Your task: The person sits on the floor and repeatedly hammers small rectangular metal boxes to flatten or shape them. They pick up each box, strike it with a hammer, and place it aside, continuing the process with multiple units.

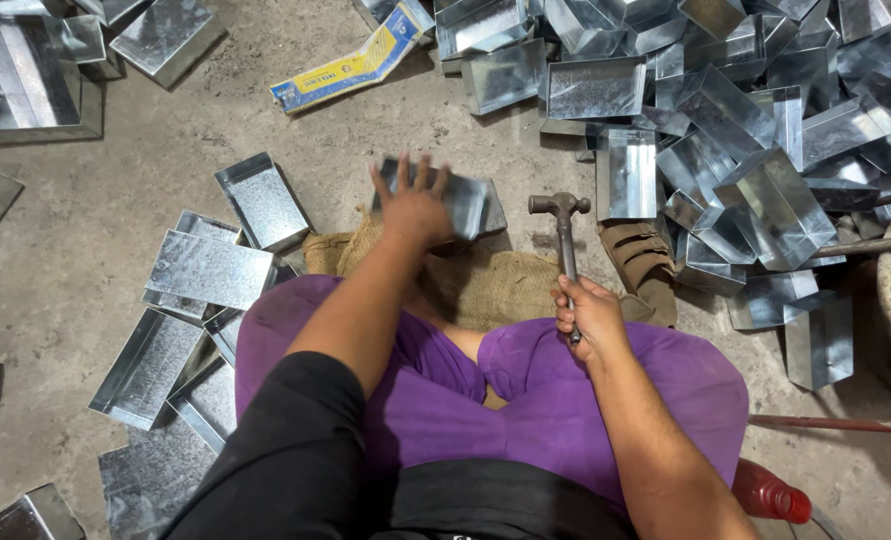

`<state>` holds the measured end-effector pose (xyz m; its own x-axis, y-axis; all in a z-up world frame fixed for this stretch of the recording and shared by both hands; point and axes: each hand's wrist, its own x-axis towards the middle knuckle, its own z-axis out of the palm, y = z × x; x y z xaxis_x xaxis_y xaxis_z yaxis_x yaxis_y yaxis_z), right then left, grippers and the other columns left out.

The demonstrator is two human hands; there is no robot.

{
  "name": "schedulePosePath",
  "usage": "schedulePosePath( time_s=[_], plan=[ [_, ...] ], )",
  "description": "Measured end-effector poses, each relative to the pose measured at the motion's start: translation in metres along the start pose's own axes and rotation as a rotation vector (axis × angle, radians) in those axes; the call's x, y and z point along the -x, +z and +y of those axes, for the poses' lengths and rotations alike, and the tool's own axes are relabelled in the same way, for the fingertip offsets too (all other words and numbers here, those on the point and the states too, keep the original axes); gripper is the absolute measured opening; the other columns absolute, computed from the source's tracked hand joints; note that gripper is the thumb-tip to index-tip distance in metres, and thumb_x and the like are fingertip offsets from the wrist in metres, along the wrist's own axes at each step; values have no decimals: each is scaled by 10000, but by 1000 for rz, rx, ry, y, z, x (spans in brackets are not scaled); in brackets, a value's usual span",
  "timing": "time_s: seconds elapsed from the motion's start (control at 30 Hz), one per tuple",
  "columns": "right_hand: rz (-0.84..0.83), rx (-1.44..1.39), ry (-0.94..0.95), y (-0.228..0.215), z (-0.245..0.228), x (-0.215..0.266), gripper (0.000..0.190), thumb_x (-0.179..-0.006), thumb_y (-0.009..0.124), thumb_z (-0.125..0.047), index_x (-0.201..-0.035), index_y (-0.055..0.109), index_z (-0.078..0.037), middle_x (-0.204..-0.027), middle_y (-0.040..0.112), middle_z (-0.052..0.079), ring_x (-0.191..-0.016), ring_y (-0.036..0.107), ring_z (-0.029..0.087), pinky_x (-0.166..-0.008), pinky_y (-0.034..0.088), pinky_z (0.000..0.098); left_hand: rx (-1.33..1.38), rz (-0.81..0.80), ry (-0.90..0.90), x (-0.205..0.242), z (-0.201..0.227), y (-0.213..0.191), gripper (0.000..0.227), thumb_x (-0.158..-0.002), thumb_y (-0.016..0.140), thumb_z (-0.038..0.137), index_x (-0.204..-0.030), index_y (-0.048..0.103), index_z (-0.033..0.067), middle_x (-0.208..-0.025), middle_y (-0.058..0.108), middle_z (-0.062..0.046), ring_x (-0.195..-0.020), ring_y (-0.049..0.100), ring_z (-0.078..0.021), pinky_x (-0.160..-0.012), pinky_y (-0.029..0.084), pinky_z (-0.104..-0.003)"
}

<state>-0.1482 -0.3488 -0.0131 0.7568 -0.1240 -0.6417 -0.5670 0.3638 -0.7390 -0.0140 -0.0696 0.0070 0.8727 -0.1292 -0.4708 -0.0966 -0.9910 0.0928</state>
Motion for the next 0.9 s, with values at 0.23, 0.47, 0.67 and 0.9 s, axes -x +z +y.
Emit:
schedulePosePath(
  time_s=[0.23, 0.47, 0.67, 0.9],
  plan=[
    [42, 304, -231, 10, -2, 16, 197, -967, 658, -98, -1139, 672, -4, -634, 549, 19, -427, 429, 85, -354, 326, 255, 385, 140, -237, -12, -55, 4, 974, -898, 667, 520, -1639, 117, 207, -1541, 351, -224, -1372, 374, -471, -1085, 298, -630],
    [-29, 724, -834, 36, -12, 58, 402, -972, 714, -81, -1352, 639, 25, -888, 718, 44, -701, 604, 57, -591, 479, 223, 615, 252, -237, -33, -48, 25, 369, -1023, 484, 410, -1183, 715, 172, -1191, 715, -151, -1107, 678, -377, -932, 544, -492],
    [-9, 961, -1035, 40, -6, 68, 409, -921, 748, -106, -1316, 688, -20, -855, 714, 135, -721, 689, 173, -654, 542, 305, 655, 324, -321, -37, -48, 25, 349, -1028, 455, 376, -1184, 692, 172, -1173, 715, -158, -1097, 683, -381, -903, 546, -507],
    [-108, 1155, -994, 58, -2, 58, 396, -842, 770, -87, -1227, 725, -2, -1003, 748, 227, -854, 755, 336, -731, 592, 388, 621, 310, -326, -36, -44, 23, 360, -1036, 447, 394, -1202, 674, 170, -1177, 706, -164, -1102, 676, -389, -903, 542, -517]
  ],
)
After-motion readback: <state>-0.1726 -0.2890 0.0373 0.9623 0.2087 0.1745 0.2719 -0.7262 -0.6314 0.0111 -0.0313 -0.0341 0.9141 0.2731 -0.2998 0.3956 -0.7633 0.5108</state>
